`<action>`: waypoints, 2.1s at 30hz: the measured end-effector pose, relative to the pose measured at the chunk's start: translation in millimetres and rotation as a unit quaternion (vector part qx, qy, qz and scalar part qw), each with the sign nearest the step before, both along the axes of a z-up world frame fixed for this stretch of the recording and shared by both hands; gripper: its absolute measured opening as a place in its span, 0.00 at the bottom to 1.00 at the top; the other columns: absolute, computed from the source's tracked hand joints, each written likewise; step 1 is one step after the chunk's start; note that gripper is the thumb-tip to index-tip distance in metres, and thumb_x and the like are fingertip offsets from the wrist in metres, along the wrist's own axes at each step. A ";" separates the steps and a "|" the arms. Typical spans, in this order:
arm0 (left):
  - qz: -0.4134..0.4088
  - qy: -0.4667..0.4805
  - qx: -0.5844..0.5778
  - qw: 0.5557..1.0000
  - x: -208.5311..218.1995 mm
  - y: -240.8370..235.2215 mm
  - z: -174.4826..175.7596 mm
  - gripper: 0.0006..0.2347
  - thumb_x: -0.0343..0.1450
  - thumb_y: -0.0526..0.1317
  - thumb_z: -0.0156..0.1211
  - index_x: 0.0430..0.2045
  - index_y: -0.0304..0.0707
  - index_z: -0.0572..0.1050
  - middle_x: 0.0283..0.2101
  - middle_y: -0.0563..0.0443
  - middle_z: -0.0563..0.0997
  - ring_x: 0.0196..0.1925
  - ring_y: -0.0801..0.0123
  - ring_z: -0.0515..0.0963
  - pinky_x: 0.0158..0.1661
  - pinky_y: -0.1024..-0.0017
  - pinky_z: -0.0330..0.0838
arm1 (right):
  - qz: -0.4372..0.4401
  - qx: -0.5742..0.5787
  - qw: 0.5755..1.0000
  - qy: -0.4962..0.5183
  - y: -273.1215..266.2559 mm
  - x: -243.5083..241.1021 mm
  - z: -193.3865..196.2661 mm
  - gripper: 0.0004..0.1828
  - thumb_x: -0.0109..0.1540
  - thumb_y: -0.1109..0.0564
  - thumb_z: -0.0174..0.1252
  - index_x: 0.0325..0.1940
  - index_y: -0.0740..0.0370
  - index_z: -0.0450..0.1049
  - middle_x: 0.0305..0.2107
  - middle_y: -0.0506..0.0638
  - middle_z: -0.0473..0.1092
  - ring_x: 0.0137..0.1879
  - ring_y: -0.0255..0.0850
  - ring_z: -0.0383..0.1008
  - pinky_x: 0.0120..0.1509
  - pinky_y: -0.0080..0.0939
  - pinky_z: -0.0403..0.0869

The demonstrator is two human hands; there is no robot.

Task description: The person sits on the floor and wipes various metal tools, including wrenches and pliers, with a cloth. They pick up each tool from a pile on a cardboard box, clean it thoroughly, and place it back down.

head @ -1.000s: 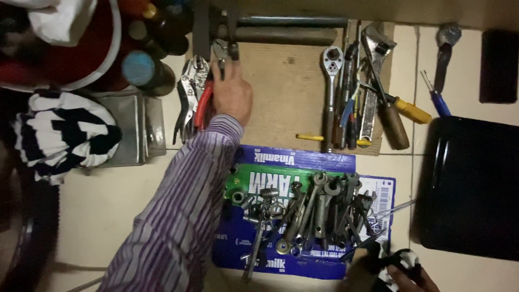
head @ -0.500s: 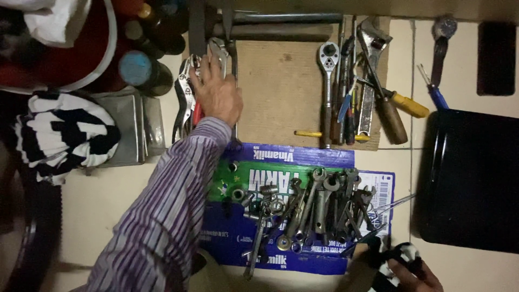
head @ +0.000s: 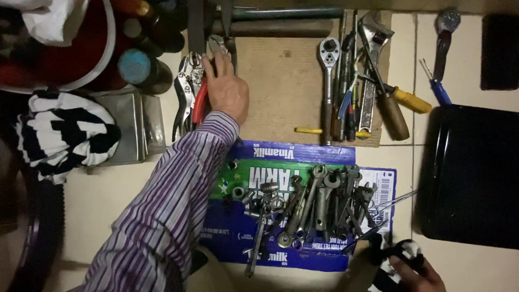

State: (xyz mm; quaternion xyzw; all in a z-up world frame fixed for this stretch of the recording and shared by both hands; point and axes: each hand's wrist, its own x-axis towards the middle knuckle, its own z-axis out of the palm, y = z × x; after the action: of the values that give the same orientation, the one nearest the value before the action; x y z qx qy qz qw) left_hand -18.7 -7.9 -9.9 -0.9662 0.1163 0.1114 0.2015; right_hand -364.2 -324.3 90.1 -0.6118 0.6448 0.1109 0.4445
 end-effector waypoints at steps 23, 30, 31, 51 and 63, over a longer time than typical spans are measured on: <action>0.014 -0.055 -0.222 0.973 -17.9 -10.0 -3.3 0.23 0.73 0.56 0.52 0.53 0.37 0.75 0.66 0.33 0.68 0.69 0.41 0.62 0.66 0.37 0.45 | -0.079 0.090 0.992 0.030 11.0 38.6 41.5 0.22 0.66 0.68 0.53 0.65 0.65 0.69 0.58 0.66 0.69 0.64 0.66 0.67 0.69 0.66 0.65; 0.296 0.228 -0.437 0.818 -43.2 -115.3 61.6 0.12 0.73 0.53 0.57 0.37 0.49 0.79 0.43 0.54 0.83 0.45 0.63 0.79 0.47 0.60 0.74 | -0.039 0.085 0.994 0.056 0.2 33.8 37.4 0.25 0.63 0.66 0.57 0.66 0.63 0.71 0.57 0.67 0.71 0.65 0.64 0.67 0.71 0.62 0.63; 0.305 0.258 -0.437 0.806 -51.1 -126.5 71.2 0.14 0.75 0.55 0.53 0.35 0.48 0.78 0.34 0.57 0.78 0.35 0.68 0.76 0.40 0.65 0.73 | -0.061 0.088 0.993 0.056 1.7 35.6 40.6 0.24 0.63 0.65 0.58 0.65 0.62 0.72 0.56 0.67 0.71 0.64 0.65 0.68 0.70 0.63 0.63; 0.497 0.301 -0.529 0.618 -60.7 -159.8 28.7 0.15 0.74 0.47 0.56 0.47 0.38 0.80 0.52 0.47 0.83 0.45 0.57 0.85 0.38 0.71 0.84 | -0.033 0.110 0.993 0.029 -6.5 22.8 39.0 0.33 0.57 0.71 0.61 0.66 0.63 0.63 0.58 0.67 0.68 0.63 0.63 0.68 0.68 0.63 0.67; 0.383 0.243 -0.528 0.718 -71.9 -138.9 20.6 0.21 0.72 0.60 0.48 0.39 0.45 0.79 0.41 0.50 0.83 0.42 0.61 0.79 0.41 0.62 0.71 | -0.044 0.093 0.994 0.024 -14.2 8.7 15.8 0.28 0.61 0.70 0.59 0.66 0.63 0.69 0.56 0.63 0.70 0.62 0.59 0.69 0.68 0.59 0.66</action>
State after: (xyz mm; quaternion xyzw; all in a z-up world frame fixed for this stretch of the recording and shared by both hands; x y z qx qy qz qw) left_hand -90.6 -146.8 10.7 -0.8176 -0.1792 0.3303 -0.4362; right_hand -355.5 -338.5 105.9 -0.5356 0.6688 0.1652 0.4884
